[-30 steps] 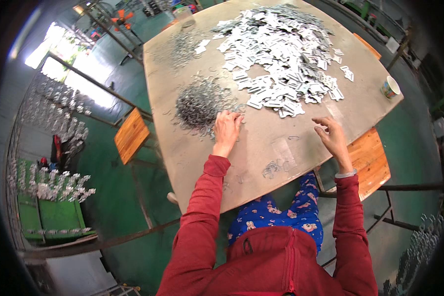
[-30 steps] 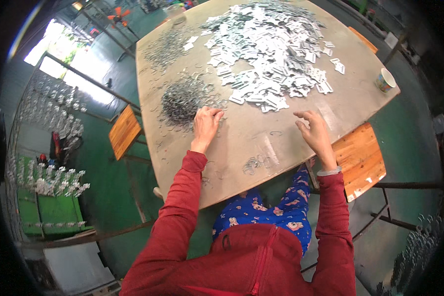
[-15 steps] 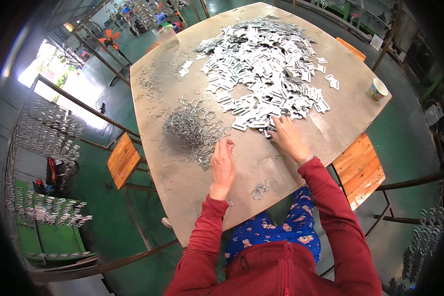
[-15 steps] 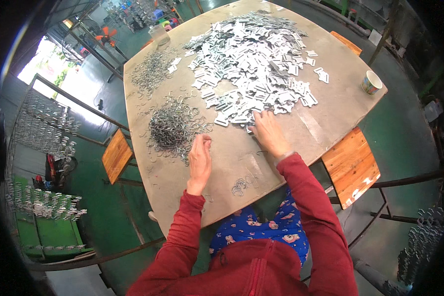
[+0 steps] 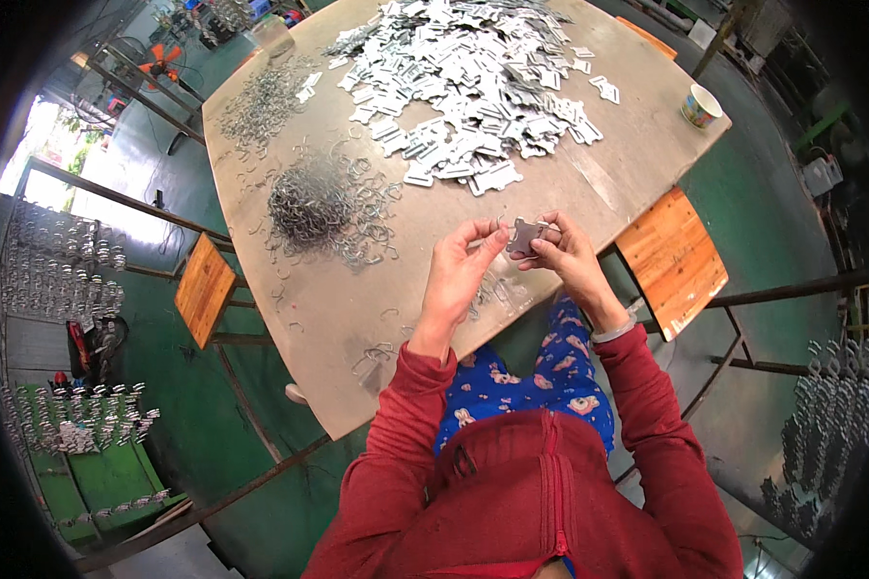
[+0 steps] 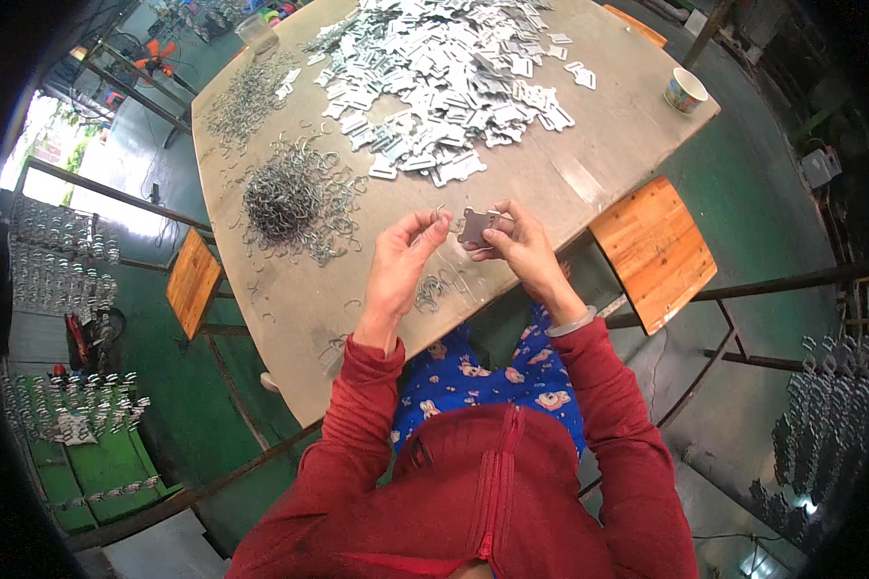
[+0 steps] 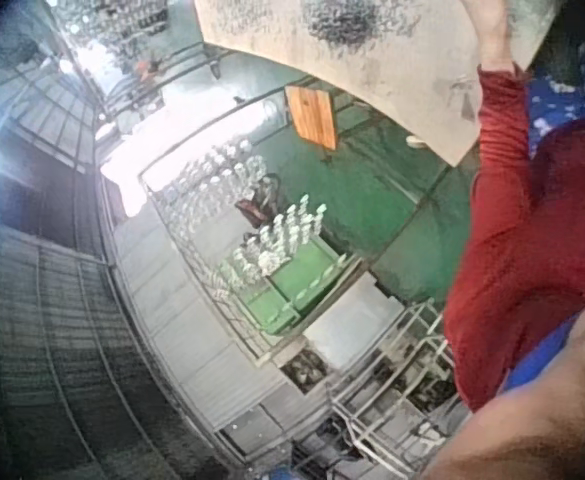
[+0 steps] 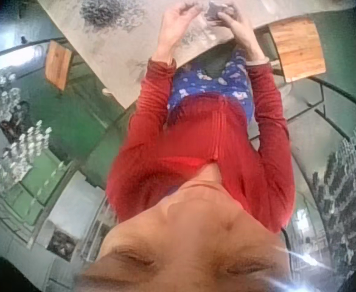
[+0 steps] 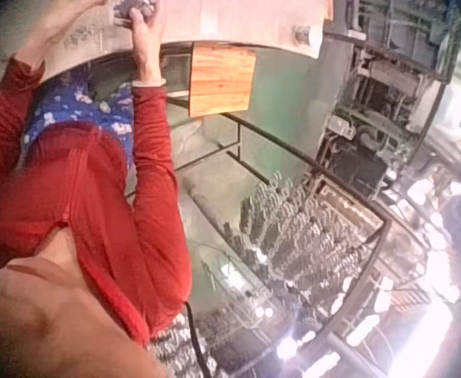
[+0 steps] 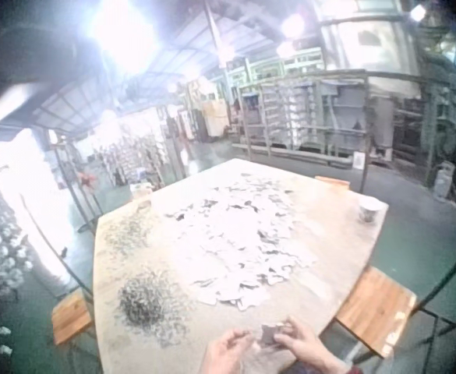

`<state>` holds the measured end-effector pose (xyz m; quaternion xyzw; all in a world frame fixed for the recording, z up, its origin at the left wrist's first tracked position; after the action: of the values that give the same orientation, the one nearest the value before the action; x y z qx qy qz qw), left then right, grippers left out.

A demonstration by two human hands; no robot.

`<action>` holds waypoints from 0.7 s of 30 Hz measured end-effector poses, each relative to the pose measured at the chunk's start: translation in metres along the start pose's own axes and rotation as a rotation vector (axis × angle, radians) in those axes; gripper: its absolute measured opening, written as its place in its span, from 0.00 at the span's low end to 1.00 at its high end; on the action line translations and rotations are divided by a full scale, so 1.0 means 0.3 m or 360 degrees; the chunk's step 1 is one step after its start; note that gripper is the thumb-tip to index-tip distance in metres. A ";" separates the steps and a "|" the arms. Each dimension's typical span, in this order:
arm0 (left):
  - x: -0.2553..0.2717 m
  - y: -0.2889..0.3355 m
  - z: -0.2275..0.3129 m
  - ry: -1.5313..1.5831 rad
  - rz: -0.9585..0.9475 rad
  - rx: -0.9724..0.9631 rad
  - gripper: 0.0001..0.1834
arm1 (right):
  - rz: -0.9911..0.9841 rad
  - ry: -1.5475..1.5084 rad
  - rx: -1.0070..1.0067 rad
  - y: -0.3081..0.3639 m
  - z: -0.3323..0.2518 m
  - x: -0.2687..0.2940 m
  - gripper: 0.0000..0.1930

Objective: The person picks up metal plates and metal hooks from a table, threads each hook through a hole in a plate, and hangs the assembled pieces onto a metal rack.

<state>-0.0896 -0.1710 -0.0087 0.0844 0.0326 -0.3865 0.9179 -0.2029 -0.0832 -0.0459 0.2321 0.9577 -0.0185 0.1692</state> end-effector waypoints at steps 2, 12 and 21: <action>-0.056 0.005 -0.012 0.0158 -0.0134 0.0055 0.13 | 0.0034 -0.0027 0.0003 0.056 0.000 0.002 0.11; -0.103 0.029 -0.085 0.0293 -0.0212 0.0217 0.11 | 0.0082 0.0019 0.0197 0.160 -0.044 -0.001 0.10; -0.103 0.104 -0.043 0.0434 -0.0145 0.0003 0.08 | 0.0033 0.0873 0.0580 0.179 -0.118 -0.021 0.12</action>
<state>-0.0888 -0.1255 -0.0134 0.1354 0.1606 -0.4126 0.8863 -0.1845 -0.0341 -0.0080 0.2646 0.9461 -0.1247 -0.1392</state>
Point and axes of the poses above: each hand's wrist, its own y-axis away from the middle knuckle, its own x-axis out of the back of the hand, z = x × y, the point moved 10 cm from there along -y, towards the middle knuckle, and after that the axes turned 4 degrees about x, right-handed, at the moved point
